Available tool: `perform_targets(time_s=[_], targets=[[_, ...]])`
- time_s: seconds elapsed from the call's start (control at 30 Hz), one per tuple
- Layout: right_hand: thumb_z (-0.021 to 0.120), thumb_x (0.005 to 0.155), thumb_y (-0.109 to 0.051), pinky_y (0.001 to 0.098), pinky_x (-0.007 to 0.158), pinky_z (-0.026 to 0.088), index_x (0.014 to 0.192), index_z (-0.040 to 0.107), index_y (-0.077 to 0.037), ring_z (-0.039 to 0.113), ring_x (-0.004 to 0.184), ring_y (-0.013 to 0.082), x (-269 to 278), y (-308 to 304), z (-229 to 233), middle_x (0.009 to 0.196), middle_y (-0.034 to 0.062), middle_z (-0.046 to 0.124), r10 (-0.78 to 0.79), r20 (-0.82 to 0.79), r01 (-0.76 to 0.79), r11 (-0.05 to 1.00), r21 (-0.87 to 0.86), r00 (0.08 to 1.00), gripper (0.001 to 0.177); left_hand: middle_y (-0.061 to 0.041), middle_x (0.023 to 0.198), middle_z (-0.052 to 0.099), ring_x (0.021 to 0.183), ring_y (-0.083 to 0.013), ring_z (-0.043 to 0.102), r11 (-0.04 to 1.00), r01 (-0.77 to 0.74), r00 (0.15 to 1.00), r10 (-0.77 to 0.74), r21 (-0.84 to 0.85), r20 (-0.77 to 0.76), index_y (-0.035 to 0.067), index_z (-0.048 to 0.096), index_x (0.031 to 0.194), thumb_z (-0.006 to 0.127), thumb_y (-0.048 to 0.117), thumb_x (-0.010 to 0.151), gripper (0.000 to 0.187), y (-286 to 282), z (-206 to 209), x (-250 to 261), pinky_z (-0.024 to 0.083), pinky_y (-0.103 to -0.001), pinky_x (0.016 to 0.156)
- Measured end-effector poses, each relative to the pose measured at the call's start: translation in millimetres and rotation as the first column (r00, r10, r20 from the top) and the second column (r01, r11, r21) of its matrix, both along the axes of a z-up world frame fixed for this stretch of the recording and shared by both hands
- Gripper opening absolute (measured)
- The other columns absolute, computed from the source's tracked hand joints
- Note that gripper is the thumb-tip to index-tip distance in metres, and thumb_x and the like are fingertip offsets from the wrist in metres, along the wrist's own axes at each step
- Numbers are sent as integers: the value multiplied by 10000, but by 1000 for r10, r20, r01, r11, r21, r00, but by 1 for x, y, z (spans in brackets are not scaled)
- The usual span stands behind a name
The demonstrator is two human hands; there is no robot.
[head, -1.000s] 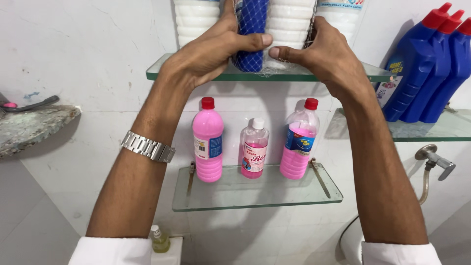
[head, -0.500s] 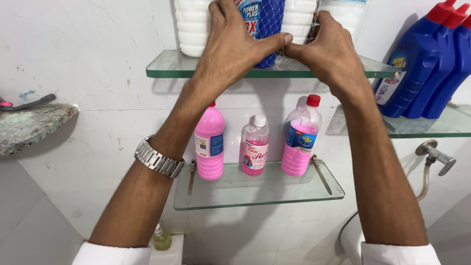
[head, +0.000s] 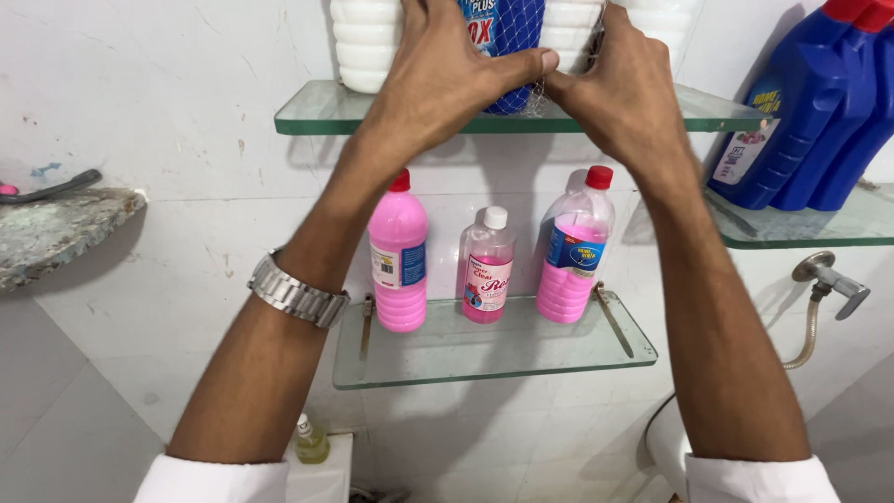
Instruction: The person carries a mesh bag of cleaning bottles into a bathroom and places them on a glass shelf. They then pick up and reposition several white, pink, and blue cleaning bottles on the shelf, arranging them in rows.
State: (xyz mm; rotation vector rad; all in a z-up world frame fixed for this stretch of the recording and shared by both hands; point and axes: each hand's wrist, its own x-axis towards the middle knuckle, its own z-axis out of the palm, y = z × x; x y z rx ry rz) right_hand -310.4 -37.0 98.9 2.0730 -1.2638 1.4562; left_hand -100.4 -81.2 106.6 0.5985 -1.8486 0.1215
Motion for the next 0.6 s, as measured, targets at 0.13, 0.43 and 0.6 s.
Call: perform_targets(time_s=[0.13,0.43,0.6], targets=[[817,890,-336,417,715,587,1263,625,12,753,809,286,-9,11,7,942,186,752,-73,-43,80,978,193,996,545,-348,1378,445,1340,-467,461,997,75,994,-75,8,85,-123,376,1422,943,522,787,1068,-2,4,10,442,-499,1124],[859,797,-257,364,665,602,1238,586,70,759,765,255,-3,2,3,885,196,741,15,9,-16,995,97,1000,613,-313,1311,525,1281,-450,510,999,-13,996,16,-30,86,-77,496,1377,927,507,784,936,-2,0,7,465,-499,1077],[868,800,-287,348,576,570,1172,622,62,729,694,227,-3,-2,2,819,153,711,10,32,-14,991,134,999,567,-296,1254,562,1222,-417,559,999,-14,995,17,-34,96,-72,536,1333,929,508,774,896,-6,0,6,507,-498,1014]])
